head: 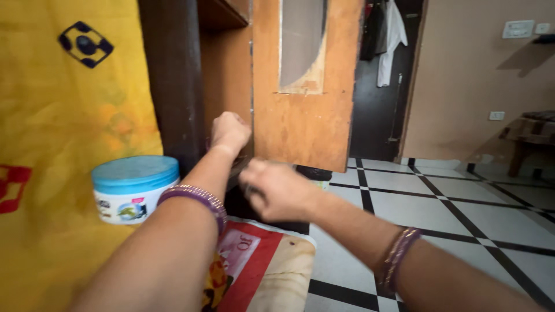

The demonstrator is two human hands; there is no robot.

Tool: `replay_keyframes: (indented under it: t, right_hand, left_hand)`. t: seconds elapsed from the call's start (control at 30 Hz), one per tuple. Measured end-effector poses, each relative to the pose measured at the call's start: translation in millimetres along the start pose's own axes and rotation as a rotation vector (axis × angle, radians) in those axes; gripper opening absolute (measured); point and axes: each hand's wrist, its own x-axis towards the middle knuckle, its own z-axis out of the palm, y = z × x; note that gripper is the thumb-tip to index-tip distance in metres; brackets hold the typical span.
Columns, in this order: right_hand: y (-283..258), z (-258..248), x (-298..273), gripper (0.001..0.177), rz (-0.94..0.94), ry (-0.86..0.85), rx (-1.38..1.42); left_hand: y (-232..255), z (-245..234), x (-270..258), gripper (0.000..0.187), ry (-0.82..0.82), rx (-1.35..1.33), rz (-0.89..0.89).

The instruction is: The person uses a screwdriver to remove screws from the side of a wooden cabinet. They work on multiple fasteners along the vertical edge, then detach and set aside a wooden door panel from the cabinet frame.

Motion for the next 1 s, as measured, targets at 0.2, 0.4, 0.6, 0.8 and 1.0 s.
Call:
replay_keyframes:
  t: [0.2,0.4,0.6,0.8,1.0]
  right_hand:
    - [-5,61,-15,0.05,-0.025,-0.374,-0.027]
    - [1,139,-21,0.048,-0.105,-0.318,-0.058]
    - [6,196,-23,0.042,-0.054,-0.49,-0.066]
    - [-5,217,-26,0.06,0.16,-0.572,0.095]
    - [-11,191,-20,0.055,-0.008,-0.543,-0.067]
  left_hand:
    - [-8,0,-15,0.021,-0.107,0.211,0.078]
    - [-23,13,-18,0.025,-0.189,0.557,0.276]
    - [-37,18,-22,0.024,-0.262,0.708,0.372]
    - [-41,22,-17,0.024,-0.285,0.748,0.419]
    - [-44,23,-17,0.023,-0.271,0.743,0.445]
